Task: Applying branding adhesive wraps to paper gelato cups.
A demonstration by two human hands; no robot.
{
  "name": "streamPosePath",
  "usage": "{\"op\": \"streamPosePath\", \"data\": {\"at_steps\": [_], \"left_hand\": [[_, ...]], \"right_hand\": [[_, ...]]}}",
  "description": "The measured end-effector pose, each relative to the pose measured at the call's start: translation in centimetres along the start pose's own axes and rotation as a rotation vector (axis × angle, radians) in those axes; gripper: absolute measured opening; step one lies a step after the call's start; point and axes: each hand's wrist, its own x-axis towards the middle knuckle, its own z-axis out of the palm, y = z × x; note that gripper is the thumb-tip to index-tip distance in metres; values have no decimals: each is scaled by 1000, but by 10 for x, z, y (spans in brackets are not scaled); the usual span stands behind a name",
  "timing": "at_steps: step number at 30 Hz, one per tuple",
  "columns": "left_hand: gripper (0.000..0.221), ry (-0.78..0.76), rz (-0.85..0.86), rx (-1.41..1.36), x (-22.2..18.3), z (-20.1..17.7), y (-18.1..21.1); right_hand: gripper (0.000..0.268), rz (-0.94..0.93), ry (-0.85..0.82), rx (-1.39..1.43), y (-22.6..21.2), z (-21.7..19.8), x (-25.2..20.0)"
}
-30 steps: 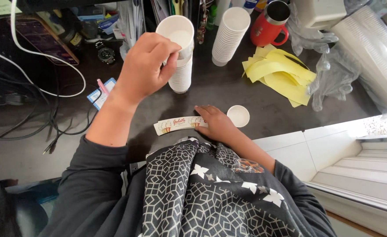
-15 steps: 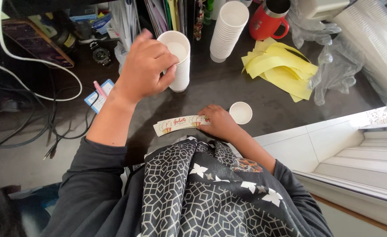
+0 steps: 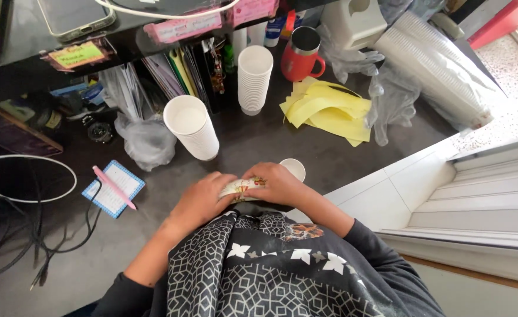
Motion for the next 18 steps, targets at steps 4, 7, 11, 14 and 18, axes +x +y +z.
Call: {"op": "streamPosePath", "data": {"at_steps": [4,7,11,14,18], "left_hand": [[49,93,-47,0,0,-1,6],[59,181,-137,-50,-1,-1,15],[47,378,-79,-61,5,15,23],[31,571,-41,-135,9,16,31],[23,679,-13,-107,9,2,51]], "right_hand": [[45,29,2,87,3,-7,1],[60,247,104,32,-1,-12,-1],[43,321,336,831,9,-12,1],[41,285,338,893,-1,-27,3],[16,243,363,843,-2,-34,4]]}}
